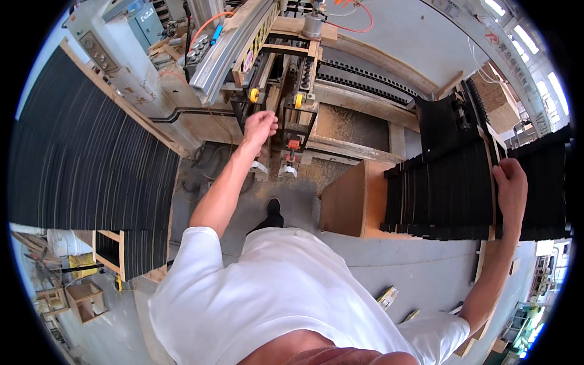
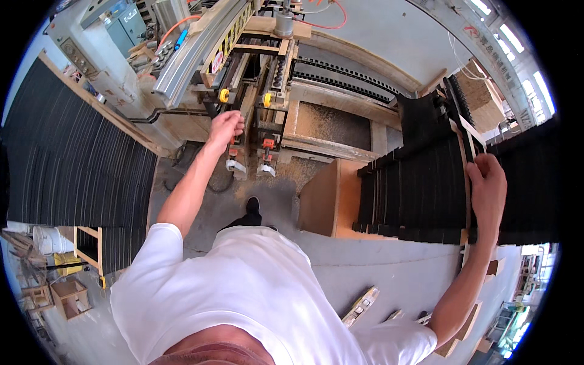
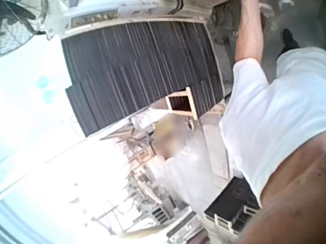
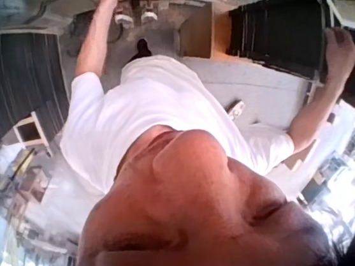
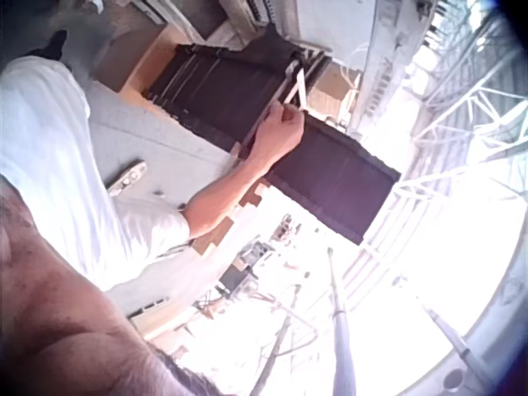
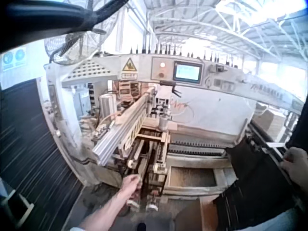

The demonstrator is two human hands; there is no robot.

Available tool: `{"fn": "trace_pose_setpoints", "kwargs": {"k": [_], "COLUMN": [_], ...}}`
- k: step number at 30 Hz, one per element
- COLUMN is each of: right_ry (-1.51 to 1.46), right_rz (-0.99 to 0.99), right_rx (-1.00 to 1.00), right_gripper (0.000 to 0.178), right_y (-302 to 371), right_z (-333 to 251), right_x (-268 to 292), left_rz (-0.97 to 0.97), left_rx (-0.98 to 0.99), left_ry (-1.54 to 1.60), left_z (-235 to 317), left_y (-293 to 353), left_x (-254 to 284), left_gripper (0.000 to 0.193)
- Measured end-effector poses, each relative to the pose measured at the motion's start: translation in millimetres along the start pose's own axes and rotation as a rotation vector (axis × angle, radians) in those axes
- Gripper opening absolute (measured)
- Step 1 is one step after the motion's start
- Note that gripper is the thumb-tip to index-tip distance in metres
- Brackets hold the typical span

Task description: The person repeatedly places small wooden frames into a machine, activates it, removes the frames, and stacks them on a nearby table. The person handles each frame individually and repeats the cycle multiple times.

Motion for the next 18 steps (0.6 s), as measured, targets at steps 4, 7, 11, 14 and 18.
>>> {"fn": "trace_pose_setpoints", "kwargs": {"k": [4,7,11,14,18], "right_ry": [-0.138,-0.192,-0.117,0.058,-0.01], "right_rz": [0.153,0.282,0.204,0.111,-0.063], "right_rx": [-0.013,0.013,0.103,0.354,0.46], "right_gripper": [0.024,0.026,0.025,0.026,0.028], "right_y": [10,36,43,33,8], "right_z": [-3,-39,-132,-194,-242], "right_x": [23,40,9,-25,-59], "left_rz": [-0.006,-0.042,-0.011,0.086,0.032], "left_rx": [0.022,0.066,0.108,0.111,0.126], "left_ry": [0.148,0.346,0.474,0.56,0.718], "left_z": [16,10,10,9,9], "left_y": [-83,-168,-250,-296,-335], "left_x": [-7,-25,-33,-27,-44], "left_gripper": [0.027,0.04,0.055,0.062,0.082]}}
Point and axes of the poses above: each hand's wrist, its own y-axis away from the middle knuckle, its own x-axis out of the back of the hand, z = x × y, the point moved 6 cm from there along -y, towards the middle knuckle, and after that the axes turned 8 degrees about -z, right-handed, at the moved point
